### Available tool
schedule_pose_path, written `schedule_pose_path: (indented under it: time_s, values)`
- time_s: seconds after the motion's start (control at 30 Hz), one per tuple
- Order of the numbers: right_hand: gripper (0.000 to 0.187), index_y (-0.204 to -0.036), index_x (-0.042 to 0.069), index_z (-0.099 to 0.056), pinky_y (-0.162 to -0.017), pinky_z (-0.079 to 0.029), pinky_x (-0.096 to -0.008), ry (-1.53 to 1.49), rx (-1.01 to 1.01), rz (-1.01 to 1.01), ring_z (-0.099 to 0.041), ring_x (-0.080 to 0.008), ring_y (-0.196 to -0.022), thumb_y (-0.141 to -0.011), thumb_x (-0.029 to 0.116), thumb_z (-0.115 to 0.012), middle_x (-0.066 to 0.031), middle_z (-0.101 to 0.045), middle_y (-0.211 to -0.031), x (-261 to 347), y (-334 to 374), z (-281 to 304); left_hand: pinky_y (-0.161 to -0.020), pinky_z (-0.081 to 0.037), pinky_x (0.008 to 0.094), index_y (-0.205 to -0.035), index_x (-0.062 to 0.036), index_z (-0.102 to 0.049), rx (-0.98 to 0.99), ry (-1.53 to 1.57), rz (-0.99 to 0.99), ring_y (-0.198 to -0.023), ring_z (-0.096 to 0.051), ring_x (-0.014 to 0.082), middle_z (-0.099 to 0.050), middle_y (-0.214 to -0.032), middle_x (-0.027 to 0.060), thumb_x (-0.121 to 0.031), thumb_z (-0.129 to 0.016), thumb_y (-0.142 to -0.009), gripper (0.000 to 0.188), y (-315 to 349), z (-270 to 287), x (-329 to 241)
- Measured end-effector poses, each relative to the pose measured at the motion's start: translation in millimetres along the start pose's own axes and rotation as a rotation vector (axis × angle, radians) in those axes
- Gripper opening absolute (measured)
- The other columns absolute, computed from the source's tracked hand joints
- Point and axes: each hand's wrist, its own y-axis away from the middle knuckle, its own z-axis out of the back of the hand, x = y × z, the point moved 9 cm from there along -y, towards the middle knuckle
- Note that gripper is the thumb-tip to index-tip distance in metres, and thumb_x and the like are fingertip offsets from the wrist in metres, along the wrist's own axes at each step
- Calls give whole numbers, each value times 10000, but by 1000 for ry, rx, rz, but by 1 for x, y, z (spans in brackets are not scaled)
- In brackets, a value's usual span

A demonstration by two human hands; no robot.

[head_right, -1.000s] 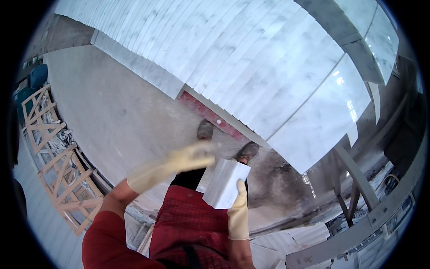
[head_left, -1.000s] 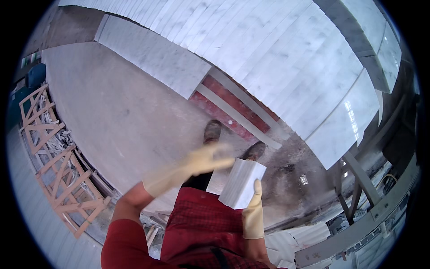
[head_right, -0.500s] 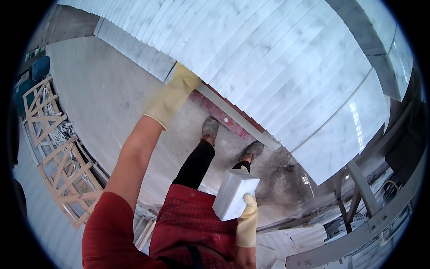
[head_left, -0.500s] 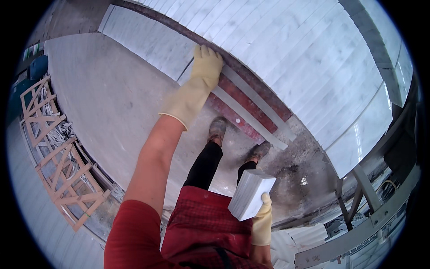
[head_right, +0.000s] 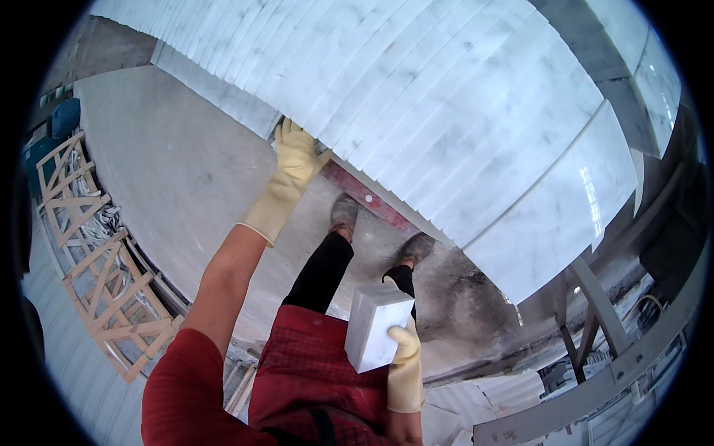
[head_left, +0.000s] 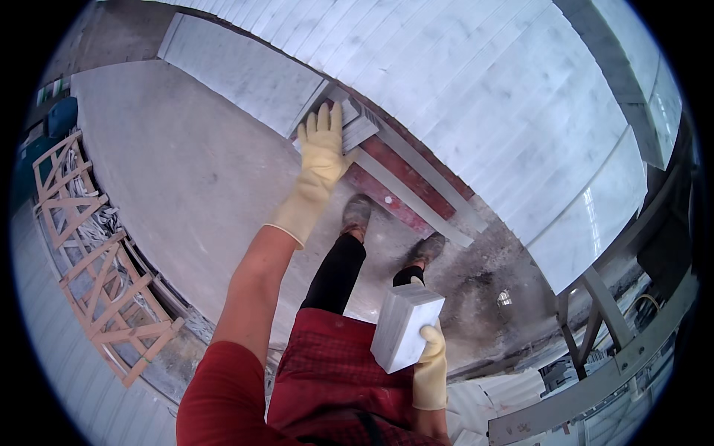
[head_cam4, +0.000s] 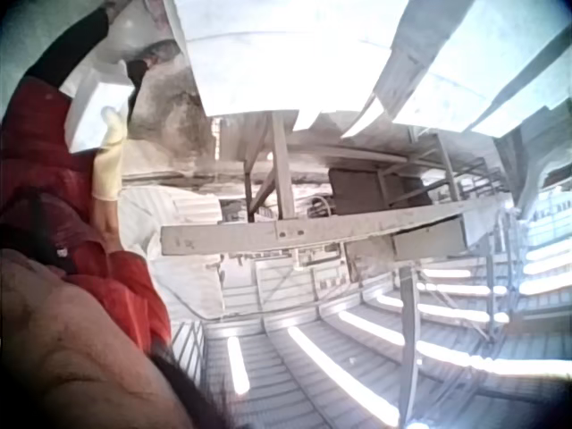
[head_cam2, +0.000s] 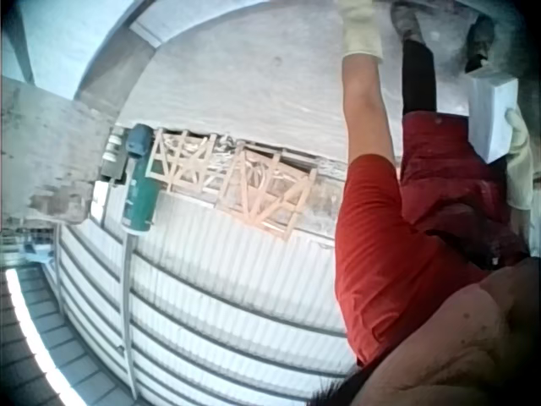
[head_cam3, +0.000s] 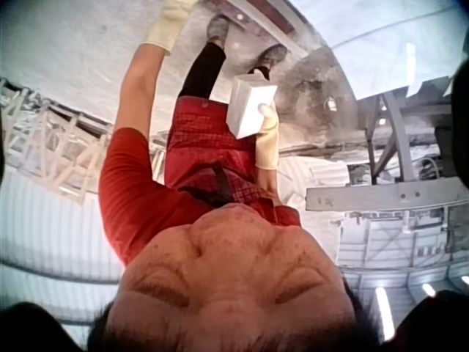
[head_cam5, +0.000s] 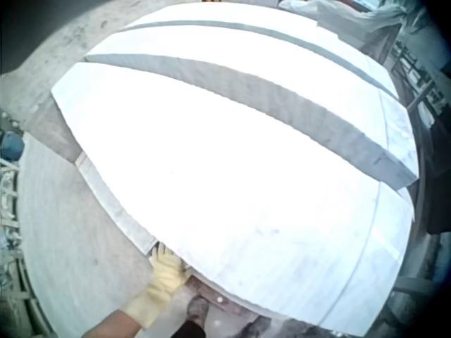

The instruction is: The person picks up small rectangular tiles from a stack and places them one by one onto a metal mesh rack. The person repeatedly retrieves tiles and arranges them in rows on the rack.

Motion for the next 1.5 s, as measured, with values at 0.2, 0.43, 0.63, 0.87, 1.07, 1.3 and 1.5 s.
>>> schedule_pose_path:
  time_s: [0.2, 0.43, 0.63, 0.87, 1.07, 1.3, 1.5]
  values:
    - [1212, -1702, 78, -282, -1093, -545, -475, -46, 17, 23, -649, -306, -1302, -692, 219, -936, -122, -612, -1486, 12, 15, 10, -1084, -479, 549, -1688, -151, -280, 207, -146, 248, -1303, -614, 376, -572, -1493, 153, -269, -947, -721, 1181, -10, -10, 9]
    - [1210, -1699, 85, -291, -1051, -570, -471, -146, 53, 36, -675, -297, -1244, -701, 234, -958, -110, -627, -1457, 24, 52, 22, -1083, -533, 510, -1663, -107, -285, 311, 47, 477, -1298, -649, 384, -628, -1426, 188, -241, -947, -713, 1165, 6, -5, 7]
    - [1218, -1673, 122, -317, -1038, -588, -488, -71, 22, 23, -662, -299, -1254, -665, 292, -980, -89, -623, -1432, 40, 99, 6, -1097, -543, 478, -1529, -43, -451, 415, 803, 677, -1324, -641, 410, -652, -1426, 239, -150, -1029, -539, 1152, 143, -45, -13]
    - [1216, -1656, 127, -356, -1047, -590, -489, 20, 140, -10, -659, -294, -1253, -651, 355, -1002, -86, -631, -1414, 59, 175, -5, -996, -607, 507, -1536, 7, -466, 529, 1607, 920, -1168, -727, 363, -696, -1343, 223, 35, -874, -698, 932, 368, 51, -115]
    - [1200, -1668, 111, -333, -1054, -577, -500, 45, 292, 35, -657, -306, -1260, -677, 321, -976, -114, -628, -1418, 89, 258, -31, -1082, -560, 474, -1509, 37, -520, 333, 1915, 855, -1227, -707, 335, -711, -1342, 200, 22, -755, -789, 758, 481, 162, -174]
    - [1213, -1642, 113, -393, -1074, -574, -499, 99, 447, 81, -665, -288, -1257, -645, 399, -1023, -96, -657, -1389, 98, 369, -19, -1098, -547, 468, -1517, 33, -513, 217, 2080, 560, -1257, -683, 343, -680, -1376, 192, -72, -714, -834, 719, 550, 245, -220]
    - [1276, -1709, 67, -248, -1187, -476, -462, 27, 610, 177, -598, -292, -1374, -719, 438, -961, -142, -561, -1547, 74, 453, 15, -1150, -506, 519, -1545, 20, -497, 305, 2099, 398, -1302, -655, 372, -659, -1421, 195, -180, -717, -840, 765, 619, 246, -249]
